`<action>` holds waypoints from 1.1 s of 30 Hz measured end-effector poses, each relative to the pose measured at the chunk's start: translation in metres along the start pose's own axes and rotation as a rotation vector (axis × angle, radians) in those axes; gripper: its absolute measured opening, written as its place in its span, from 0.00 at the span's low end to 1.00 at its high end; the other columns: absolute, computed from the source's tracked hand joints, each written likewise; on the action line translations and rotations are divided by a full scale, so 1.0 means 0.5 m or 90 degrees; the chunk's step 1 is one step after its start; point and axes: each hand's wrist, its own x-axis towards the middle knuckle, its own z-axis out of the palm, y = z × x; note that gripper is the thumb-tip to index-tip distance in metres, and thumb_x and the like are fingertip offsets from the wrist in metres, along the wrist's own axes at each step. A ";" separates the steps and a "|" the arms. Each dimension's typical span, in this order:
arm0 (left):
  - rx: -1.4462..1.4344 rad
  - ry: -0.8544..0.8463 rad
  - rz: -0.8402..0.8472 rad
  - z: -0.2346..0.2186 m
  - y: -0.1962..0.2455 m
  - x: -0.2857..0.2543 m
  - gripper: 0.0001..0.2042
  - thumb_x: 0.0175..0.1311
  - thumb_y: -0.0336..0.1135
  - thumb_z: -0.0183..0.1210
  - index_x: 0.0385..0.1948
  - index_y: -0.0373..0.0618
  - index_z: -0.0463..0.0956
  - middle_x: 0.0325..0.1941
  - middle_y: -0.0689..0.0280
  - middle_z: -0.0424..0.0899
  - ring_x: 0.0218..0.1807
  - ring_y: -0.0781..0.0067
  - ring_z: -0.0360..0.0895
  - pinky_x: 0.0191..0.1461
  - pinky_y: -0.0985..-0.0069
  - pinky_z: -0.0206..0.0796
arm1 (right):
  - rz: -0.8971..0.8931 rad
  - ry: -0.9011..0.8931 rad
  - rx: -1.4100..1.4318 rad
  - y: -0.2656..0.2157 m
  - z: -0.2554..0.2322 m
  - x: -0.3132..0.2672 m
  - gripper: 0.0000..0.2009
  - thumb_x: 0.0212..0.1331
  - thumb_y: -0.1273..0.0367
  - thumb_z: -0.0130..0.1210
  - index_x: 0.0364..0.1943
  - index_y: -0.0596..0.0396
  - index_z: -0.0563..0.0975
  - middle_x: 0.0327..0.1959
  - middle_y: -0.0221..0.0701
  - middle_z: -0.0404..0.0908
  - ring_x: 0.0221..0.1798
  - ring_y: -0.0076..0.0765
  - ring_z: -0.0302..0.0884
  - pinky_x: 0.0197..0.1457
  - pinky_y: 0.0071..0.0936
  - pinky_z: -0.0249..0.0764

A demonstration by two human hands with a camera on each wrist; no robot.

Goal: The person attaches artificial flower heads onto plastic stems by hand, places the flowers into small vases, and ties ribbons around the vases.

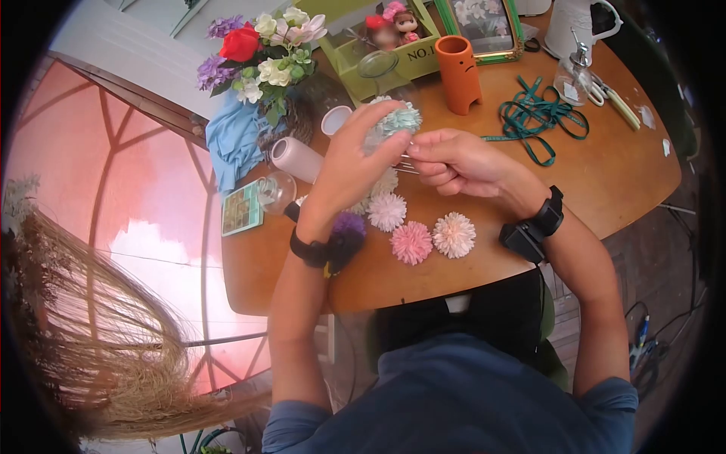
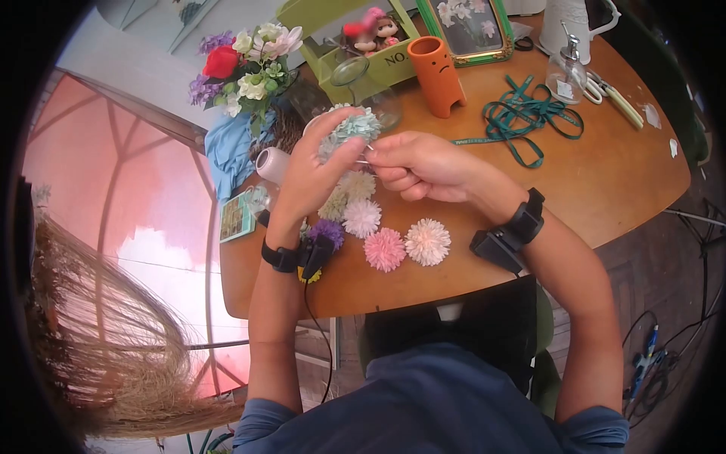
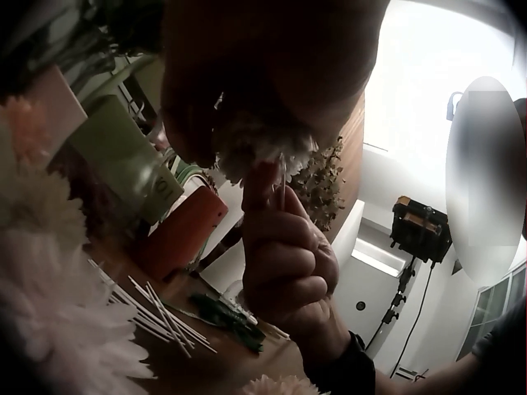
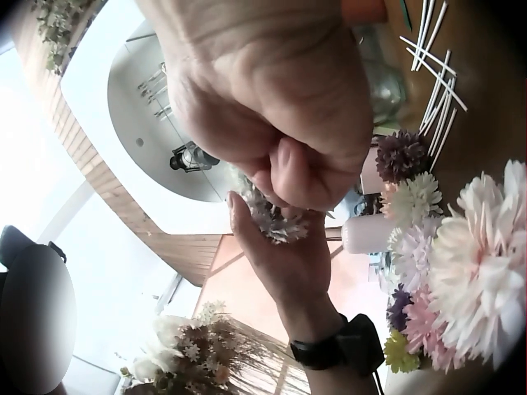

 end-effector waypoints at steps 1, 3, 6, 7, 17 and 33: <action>0.084 -0.013 0.034 -0.003 0.001 0.010 0.20 0.64 0.38 0.60 0.56 0.40 0.72 0.54 0.61 0.76 0.53 0.72 0.73 0.53 0.75 0.69 | -0.004 0.013 -0.014 -0.001 -0.001 0.000 0.14 0.72 0.64 0.46 0.52 0.59 0.73 0.21 0.14 0.53 0.21 0.11 0.46 0.18 0.13 0.43; 0.168 -0.027 0.069 -0.006 0.006 0.025 0.19 0.64 0.37 0.60 0.55 0.41 0.73 0.54 0.63 0.76 0.53 0.75 0.73 0.52 0.76 0.69 | -0.016 0.030 -0.022 -0.007 0.003 -0.004 0.14 0.72 0.63 0.47 0.52 0.59 0.73 0.21 0.14 0.54 0.21 0.11 0.47 0.18 0.13 0.43; 0.176 -0.027 0.070 -0.010 0.016 0.054 0.18 0.64 0.38 0.60 0.53 0.42 0.75 0.51 0.64 0.79 0.50 0.76 0.75 0.48 0.78 0.70 | -0.040 0.046 -0.038 -0.025 0.009 -0.014 0.15 0.71 0.62 0.49 0.52 0.59 0.73 0.23 0.18 0.62 0.22 0.12 0.55 0.19 0.12 0.49; 0.134 -0.019 0.047 -0.017 0.019 0.070 0.18 0.64 0.38 0.61 0.53 0.41 0.75 0.48 0.65 0.80 0.46 0.78 0.75 0.46 0.80 0.69 | -0.049 0.044 -0.048 -0.032 0.010 -0.018 0.16 0.70 0.61 0.50 0.52 0.59 0.72 0.25 0.21 0.69 0.23 0.13 0.62 0.19 0.11 0.56; 0.128 0.014 0.026 -0.060 0.096 0.234 0.20 0.63 0.41 0.61 0.53 0.41 0.75 0.39 0.70 0.81 0.35 0.85 0.74 0.39 0.83 0.67 | -0.100 0.049 -0.026 -0.025 -0.016 -0.008 0.17 0.69 0.64 0.50 0.56 0.60 0.70 0.39 0.35 0.81 0.42 0.31 0.82 0.42 0.29 0.82; 0.516 -0.046 0.290 0.071 0.016 0.391 0.22 0.60 0.43 0.59 0.55 0.46 0.75 0.51 0.52 0.78 0.53 0.50 0.75 0.58 0.63 0.68 | -0.087 0.062 -0.123 -0.035 -0.034 -0.006 0.10 0.67 0.64 0.53 0.45 0.54 0.77 0.33 0.27 0.79 0.35 0.22 0.79 0.35 0.17 0.76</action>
